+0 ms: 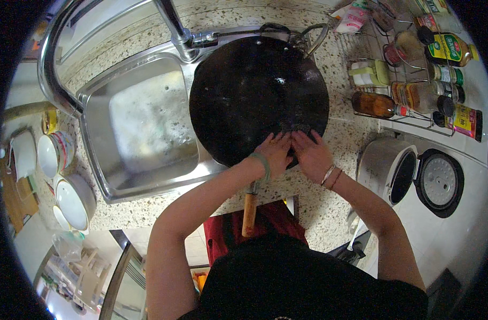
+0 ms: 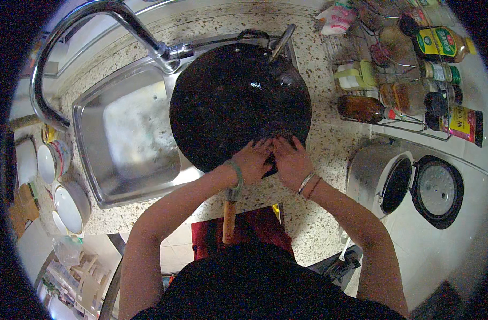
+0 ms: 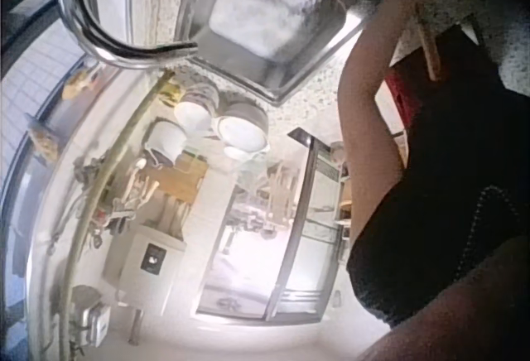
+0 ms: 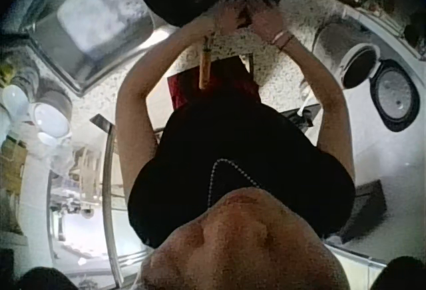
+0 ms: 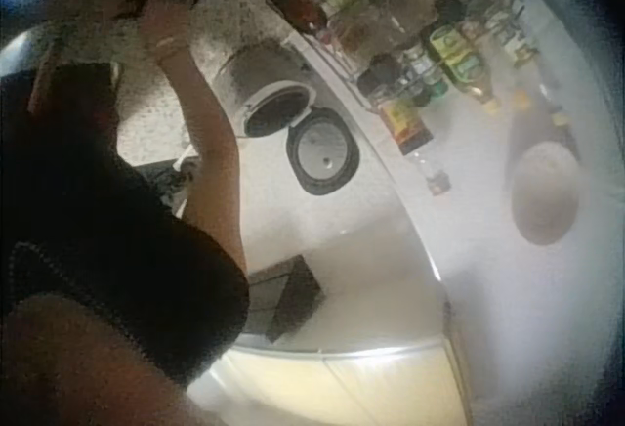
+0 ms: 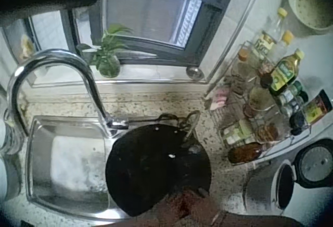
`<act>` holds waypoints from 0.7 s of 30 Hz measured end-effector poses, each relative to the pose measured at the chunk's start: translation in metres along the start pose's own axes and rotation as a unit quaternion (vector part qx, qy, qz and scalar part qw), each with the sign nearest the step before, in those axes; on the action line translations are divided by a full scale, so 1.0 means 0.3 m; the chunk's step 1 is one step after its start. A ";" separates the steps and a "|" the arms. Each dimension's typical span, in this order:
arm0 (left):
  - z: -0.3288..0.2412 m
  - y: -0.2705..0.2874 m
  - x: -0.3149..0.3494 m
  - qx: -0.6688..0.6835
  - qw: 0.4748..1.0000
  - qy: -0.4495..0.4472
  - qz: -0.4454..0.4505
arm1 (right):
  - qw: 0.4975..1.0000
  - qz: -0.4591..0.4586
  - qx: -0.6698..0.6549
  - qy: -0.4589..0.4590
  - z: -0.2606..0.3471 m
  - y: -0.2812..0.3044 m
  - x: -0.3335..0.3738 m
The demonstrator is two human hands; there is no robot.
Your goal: The person scrubs a black wok with a sponge under running water in a kitchen sink. They rinse the wok thoroughly, then scrub the exterior surface with both hands. Finally, the person picks up a small white bowl from the counter.
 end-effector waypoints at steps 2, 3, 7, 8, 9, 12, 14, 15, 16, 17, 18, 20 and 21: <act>0.033 0.049 -0.061 -0.010 0.999 0.006 -0.050 | 0.998 -0.032 0.031 -0.041 -0.054 -0.003 -0.058; 0.065 0.092 -0.118 -0.028 0.994 0.017 -0.104 | 0.995 -0.066 0.059 -0.052 -0.091 0.032 -0.103; 0.116 0.227 -0.210 -0.099 0.982 0.068 -0.149 | 0.987 -0.102 0.099 -0.069 -0.149 0.168 -0.211; 0.104 0.169 -0.186 -0.073 0.989 0.055 -0.115 | 0.990 -0.084 0.089 -0.064 -0.128 0.167 -0.206; 0.081 0.140 -0.167 -0.057 0.993 0.037 -0.092 | 0.994 -0.071 0.015 -0.078 -0.129 0.102 -0.177; -0.012 0.029 0.008 -0.017 1.000 0.003 0.020 | 1.000 0.016 -0.007 -0.015 -0.001 -0.019 -0.027; 0.003 -0.006 0.035 -0.012 1.000 -0.013 0.023 | 0.999 0.041 -0.025 -0.007 0.024 -0.009 -0.007; 0.013 -0.020 0.036 -0.012 0.999 -0.020 0.024 | 0.998 0.051 -0.035 -0.002 0.030 -0.001 -0.004; 0.039 -0.004 0.004 -0.034 0.999 -0.003 -0.024 | 1.000 0.010 -0.014 -0.017 0.002 0.011 -0.036; 0.067 0.034 -0.054 -0.057 0.996 0.014 -0.070 | 0.999 -0.031 0.006 -0.033 -0.054 0.017 -0.101; 0.077 0.087 -0.111 -0.085 0.990 0.025 -0.113 | 0.996 -0.064 0.027 -0.053 -0.115 0.022 -0.146; 0.111 0.197 -0.171 -0.147 0.967 0.071 -0.194 | 0.986 -0.111 0.113 -0.058 -0.177 0.118 -0.232; 0.104 0.224 -0.189 -0.155 0.968 0.077 -0.181 | 0.985 -0.114 0.108 -0.067 -0.182 0.136 -0.234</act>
Point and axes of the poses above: each hand's wrist, its own x-axis away from the middle knuckle, its own y-axis out of the back of the hand, z = x × y, the point moved 5 cm from there along -x, towards the middle knuckle, and after that the axes turned 11 degrees about z, right-handed, at the moved point
